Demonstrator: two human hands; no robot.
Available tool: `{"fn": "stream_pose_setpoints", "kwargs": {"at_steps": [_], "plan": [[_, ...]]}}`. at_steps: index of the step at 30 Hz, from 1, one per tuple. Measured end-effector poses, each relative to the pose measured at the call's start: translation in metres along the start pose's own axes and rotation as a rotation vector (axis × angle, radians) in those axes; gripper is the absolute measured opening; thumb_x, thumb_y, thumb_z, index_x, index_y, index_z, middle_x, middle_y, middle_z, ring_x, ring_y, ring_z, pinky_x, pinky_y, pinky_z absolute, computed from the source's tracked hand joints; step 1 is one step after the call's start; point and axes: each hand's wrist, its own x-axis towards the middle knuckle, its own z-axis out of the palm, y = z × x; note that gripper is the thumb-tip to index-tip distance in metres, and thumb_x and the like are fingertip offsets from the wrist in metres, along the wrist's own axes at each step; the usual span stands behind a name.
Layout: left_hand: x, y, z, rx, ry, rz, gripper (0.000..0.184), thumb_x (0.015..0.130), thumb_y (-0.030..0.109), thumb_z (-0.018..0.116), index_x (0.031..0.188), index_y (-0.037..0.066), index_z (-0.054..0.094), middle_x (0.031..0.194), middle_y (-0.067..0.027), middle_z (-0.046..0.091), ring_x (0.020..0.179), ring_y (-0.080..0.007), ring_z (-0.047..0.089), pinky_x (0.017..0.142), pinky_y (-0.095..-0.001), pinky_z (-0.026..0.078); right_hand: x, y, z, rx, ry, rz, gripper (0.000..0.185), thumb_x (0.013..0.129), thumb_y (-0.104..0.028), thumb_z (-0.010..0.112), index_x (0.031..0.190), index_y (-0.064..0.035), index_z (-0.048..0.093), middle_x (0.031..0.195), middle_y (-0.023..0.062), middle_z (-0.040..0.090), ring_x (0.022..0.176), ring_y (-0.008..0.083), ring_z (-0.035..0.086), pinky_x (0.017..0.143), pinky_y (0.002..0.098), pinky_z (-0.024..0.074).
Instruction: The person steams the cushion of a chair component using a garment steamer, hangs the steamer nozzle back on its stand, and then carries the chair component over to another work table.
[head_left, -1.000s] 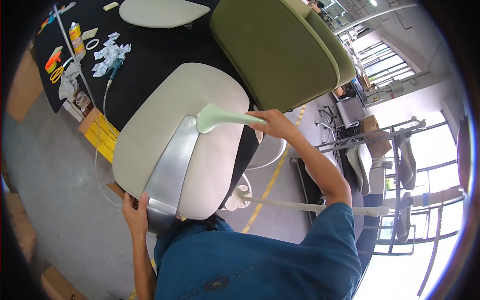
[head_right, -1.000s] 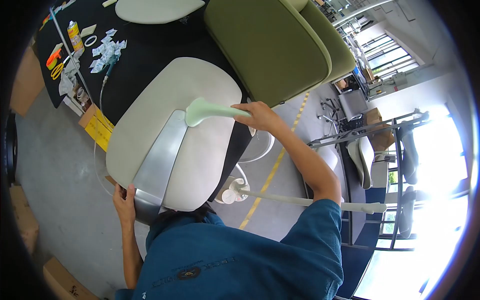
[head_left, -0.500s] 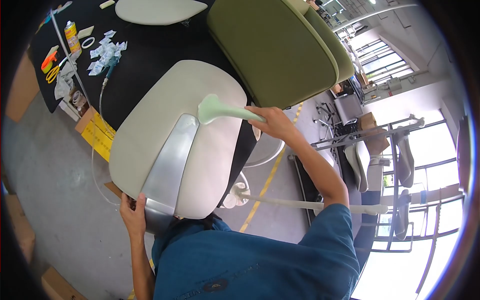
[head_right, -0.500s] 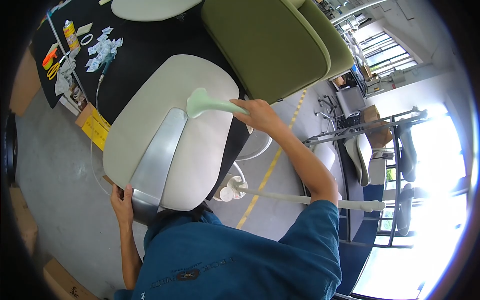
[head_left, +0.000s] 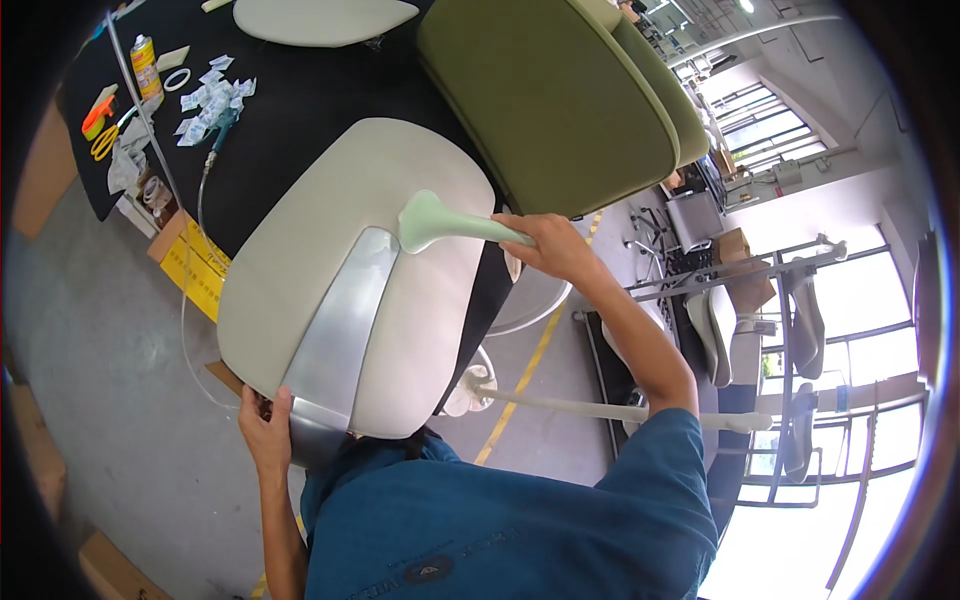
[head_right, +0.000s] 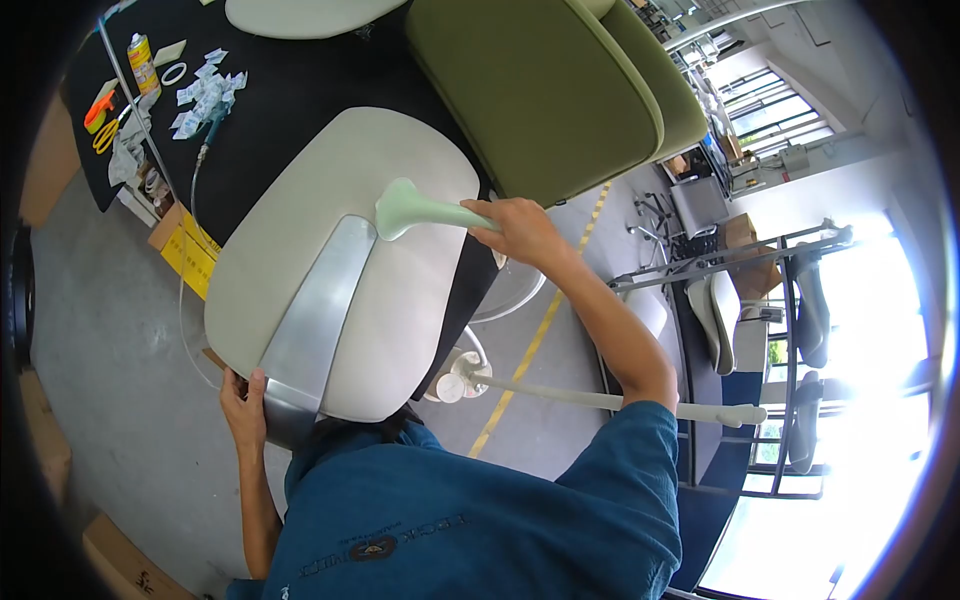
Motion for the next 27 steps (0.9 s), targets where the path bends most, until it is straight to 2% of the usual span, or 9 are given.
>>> {"fn": "stream_pose_setpoints", "kwargs": {"at_steps": [3, 5, 6, 8, 12, 15, 19, 27], "plan": [[0.000, -0.002, -0.002, -0.004, -0.003, -0.008, 0.044, 0.097, 0.029, 0.073, 0.120, -0.005, 0.061, 0.097, -0.0094, 0.068, 0.083, -0.0140, 0.062, 0.075, -0.0290, 0.049, 0.001, 0.001, -0.002, 0.018, -0.023, -0.008, 0.044, 0.090, -0.024, 0.073, 0.132, -0.0124, 0.070, 0.095, 0.0178, 0.075, 0.085, 0.0353, 0.071, 0.081, 0.0422, 0.0545], [0.001, 0.000, -0.003, 0.011, -0.019, -0.018, 0.044, 0.096, 0.030, 0.073, 0.121, -0.005, 0.061, 0.097, -0.0094, 0.068, 0.083, -0.0139, 0.061, 0.075, -0.0289, 0.049, 0.001, 0.010, -0.004, 0.121, -0.069, 0.017, 0.043, 0.091, -0.027, 0.074, 0.131, -0.0118, 0.071, 0.087, 0.0142, 0.075, 0.078, 0.0279, 0.073, 0.078, 0.0376, 0.0557], [0.000, 0.002, -0.002, -0.008, -0.013, -0.014, 0.045, 0.096, 0.030, 0.073, 0.121, -0.005, 0.061, 0.097, -0.0094, 0.068, 0.083, -0.0139, 0.061, 0.075, -0.0287, 0.049, 0.001, 0.015, -0.001, 0.121, -0.068, 0.017, 0.043, 0.091, -0.027, 0.074, 0.131, -0.0118, 0.071, 0.087, 0.0142, 0.075, 0.078, 0.0279, 0.073, 0.078, 0.0376, 0.0557], [0.001, 0.003, -0.001, -0.029, -0.004, -0.008, 0.045, 0.096, 0.030, 0.073, 0.121, -0.005, 0.061, 0.097, -0.0094, 0.068, 0.083, -0.0139, 0.061, 0.075, -0.0286, 0.049, 0.002, 0.026, 0.008, 0.336, -0.161, 0.146, 0.044, 0.093, -0.028, 0.075, 0.134, -0.0119, 0.070, 0.090, 0.0107, 0.076, 0.079, 0.0202, 0.073, 0.078, 0.0337, 0.0549], [0.001, 0.002, -0.001, -0.002, -0.006, 0.005, 0.044, 0.096, 0.029, 0.073, 0.121, -0.005, 0.061, 0.098, -0.0095, 0.068, 0.083, -0.0142, 0.061, 0.076, -0.0285, 0.049, 0.009, 0.017, 0.036, 0.560, -0.194, 0.163, 0.046, 0.094, -0.029, 0.073, 0.137, -0.0129, 0.068, 0.094, 0.0072, 0.077, 0.083, 0.0147, 0.070, 0.079, 0.0317, 0.0536], [0.000, 0.003, -0.001, 0.005, -0.015, 0.000, 0.043, 0.096, 0.028, 0.073, 0.120, -0.005, 0.061, 0.097, -0.0095, 0.068, 0.083, -0.0146, 0.061, 0.076, -0.0287, 0.049, 0.022, -0.003, 0.049, 0.551, -0.210, 0.093, 0.046, 0.095, -0.030, 0.072, 0.138, -0.0132, 0.068, 0.091, 0.0064, 0.075, 0.084, 0.0138, 0.069, 0.081, 0.0308, 0.0527], [0.000, -0.002, -0.001, -0.025, -0.004, 0.015, 0.041, 0.096, 0.027, 0.073, 0.119, -0.005, 0.062, 0.095, -0.0085, 0.068, 0.082, -0.0143, 0.061, 0.075, -0.0288, 0.049, 0.025, -0.009, 0.044, 0.587, -0.274, 0.171, 0.044, 0.095, -0.030, 0.071, 0.135, -0.0122, 0.070, 0.088, 0.0051, 0.072, 0.081, 0.0138, 0.066, 0.081, 0.0301, 0.0517], [-0.001, 0.004, 0.000, -0.017, 0.001, -0.018, 0.040, 0.095, 0.025, 0.073, 0.119, -0.005, 0.062, 0.096, -0.0077, 0.068, 0.083, -0.0140, 0.061, 0.076, -0.0287, 0.049, 0.030, -0.017, 0.043, 0.583, -0.273, 0.135, 0.042, 0.096, -0.029, 0.070, 0.135, -0.0124, 0.070, 0.086, 0.0050, 0.072, 0.080, 0.0135, 0.066, 0.079, 0.0310, 0.0513]]}}
